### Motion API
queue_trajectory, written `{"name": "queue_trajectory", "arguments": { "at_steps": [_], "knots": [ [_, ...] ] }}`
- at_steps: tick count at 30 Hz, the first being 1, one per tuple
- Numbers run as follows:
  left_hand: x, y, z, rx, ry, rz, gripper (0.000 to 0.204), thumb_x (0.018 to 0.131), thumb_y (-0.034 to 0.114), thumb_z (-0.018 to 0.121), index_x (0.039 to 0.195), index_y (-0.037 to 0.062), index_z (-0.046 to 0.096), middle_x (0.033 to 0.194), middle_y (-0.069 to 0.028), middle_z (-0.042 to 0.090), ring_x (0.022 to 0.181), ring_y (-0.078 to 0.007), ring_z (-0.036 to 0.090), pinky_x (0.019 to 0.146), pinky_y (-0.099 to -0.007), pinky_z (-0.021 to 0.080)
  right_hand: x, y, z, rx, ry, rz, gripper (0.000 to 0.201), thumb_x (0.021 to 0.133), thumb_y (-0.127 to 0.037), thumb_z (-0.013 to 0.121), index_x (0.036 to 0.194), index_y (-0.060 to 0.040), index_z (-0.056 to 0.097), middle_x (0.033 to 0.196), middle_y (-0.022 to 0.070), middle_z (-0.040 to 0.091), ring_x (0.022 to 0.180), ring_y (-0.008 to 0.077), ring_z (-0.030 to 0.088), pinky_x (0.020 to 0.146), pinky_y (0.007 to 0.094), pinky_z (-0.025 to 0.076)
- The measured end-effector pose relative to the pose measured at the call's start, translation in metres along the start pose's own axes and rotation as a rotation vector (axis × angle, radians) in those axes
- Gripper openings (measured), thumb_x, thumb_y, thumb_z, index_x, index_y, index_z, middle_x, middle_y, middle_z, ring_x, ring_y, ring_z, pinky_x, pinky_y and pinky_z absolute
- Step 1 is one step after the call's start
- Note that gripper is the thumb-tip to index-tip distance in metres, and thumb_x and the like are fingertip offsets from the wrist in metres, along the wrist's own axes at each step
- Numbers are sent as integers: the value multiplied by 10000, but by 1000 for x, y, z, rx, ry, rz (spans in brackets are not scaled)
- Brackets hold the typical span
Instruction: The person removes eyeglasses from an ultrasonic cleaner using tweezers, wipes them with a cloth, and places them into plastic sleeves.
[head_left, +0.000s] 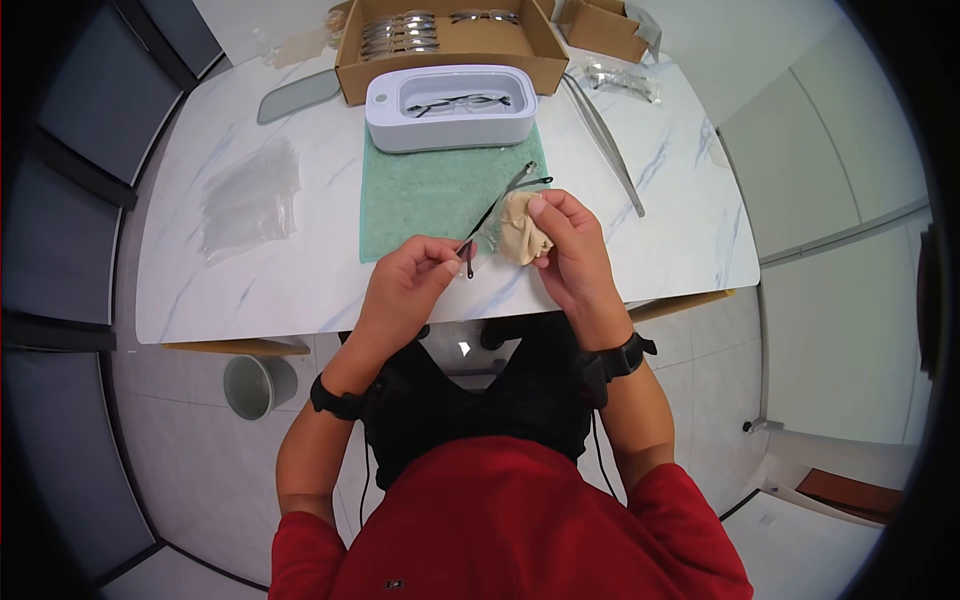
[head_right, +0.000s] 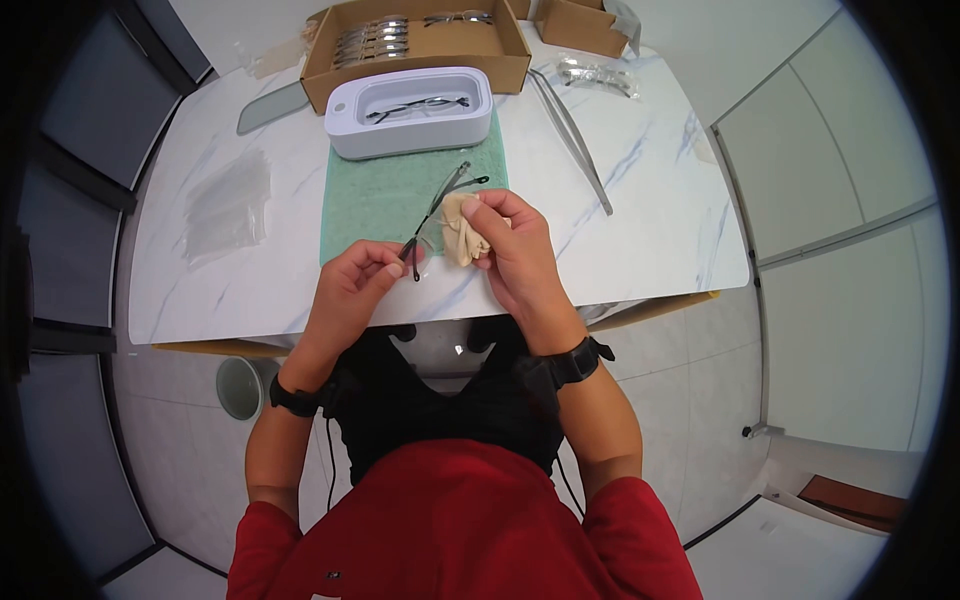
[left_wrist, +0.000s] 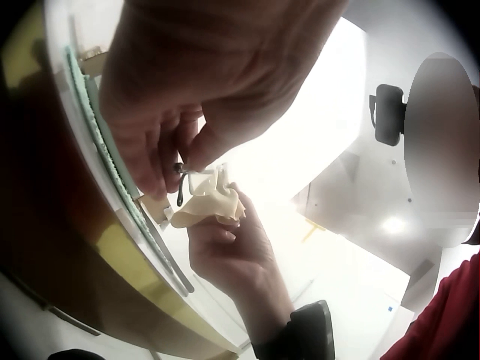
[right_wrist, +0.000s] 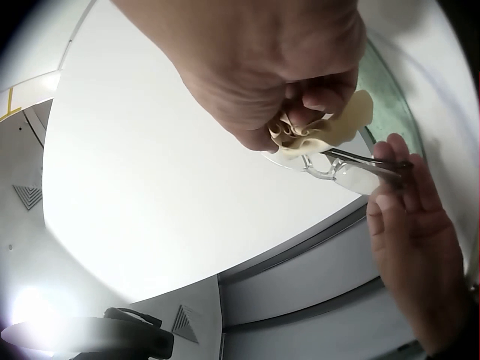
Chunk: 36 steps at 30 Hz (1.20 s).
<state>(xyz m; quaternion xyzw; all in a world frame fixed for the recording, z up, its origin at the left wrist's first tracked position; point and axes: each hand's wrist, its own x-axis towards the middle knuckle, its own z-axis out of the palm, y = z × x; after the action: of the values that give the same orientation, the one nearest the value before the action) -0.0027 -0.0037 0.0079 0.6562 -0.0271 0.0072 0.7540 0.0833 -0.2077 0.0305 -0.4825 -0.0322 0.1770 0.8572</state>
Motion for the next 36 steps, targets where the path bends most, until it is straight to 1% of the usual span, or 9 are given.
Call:
{"name": "queue_trajectory", "arguments": {
  "at_steps": [5,7,13,17,20,25,29,31,36],
  "knots": [
    [-1,1,-4,76,-35,-57,98,981,32,636,1056,-26,610,1263,-142,655,1131,-167,647,989,-300,518,2,5,3,-14,36,-46,96,956,-104,686,998,-20,663,826,18,666,604,41,519,523,196,390],
    [3,3,-3,113,-12,49,164,968,65,671,1090,-27,611,1280,-154,646,1158,-177,635,982,-313,527,3,5,4,-12,41,-44,96,955,-103,686,993,-18,664,825,19,667,606,40,516,534,196,394],
    [17,14,9,22,46,130,183,968,107,689,1086,-24,642,1282,-164,645,1189,-177,608,975,-343,538,4,11,9,-43,27,-43,133,945,-120,707,1004,-8,665,843,25,675,606,41,516,535,197,394],
    [23,10,14,20,41,90,168,968,109,688,1066,-24,652,1291,-152,642,1181,-179,607,976,-349,535,3,10,14,-48,32,-37,162,940,-131,721,1026,-5,667,859,33,683,616,43,532,532,195,397],
    [26,-1,18,-46,47,110,182,987,116,661,1101,-25,654,1214,-121,671,1100,-146,621,919,-315,539,1,8,16,-42,27,-21,182,940,-135,726,1049,-1,669,873,38,688,629,47,545,529,194,397],
    [27,-8,25,40,57,120,223,1030,137,591,1153,-40,647,1015,-65,690,916,-96,624,792,-252,518,3,16,5,-42,-29,-17,197,939,-145,733,1053,3,674,882,44,690,642,53,566,527,196,415],
    [28,-4,28,5,26,77,249,1053,136,567,1206,-45,642,1152,-56,681,919,-59,609,808,-219,506,3,15,7,-38,-27,-13,197,943,-146,733,1054,7,679,876,45,693,638,55,570,531,198,426],
    [28,5,30,-12,99,31,219,1034,138,584,1145,-40,647,1061,-61,688,890,-117,643,814,-255,523,-1,11,13,-86,-57,11,208,949,-145,729,1075,15,686,864,46,693,626,60,564,533,200,428],
    [32,-3,22,66,121,117,190,1025,127,591,1063,-42,668,1140,-93,673,975,-145,648,830,-275,540,-4,13,8,-191,-63,50,239,959,-149,721,1121,23,688,859,59,693,622,63,559,535,195,431]
  ]
}}
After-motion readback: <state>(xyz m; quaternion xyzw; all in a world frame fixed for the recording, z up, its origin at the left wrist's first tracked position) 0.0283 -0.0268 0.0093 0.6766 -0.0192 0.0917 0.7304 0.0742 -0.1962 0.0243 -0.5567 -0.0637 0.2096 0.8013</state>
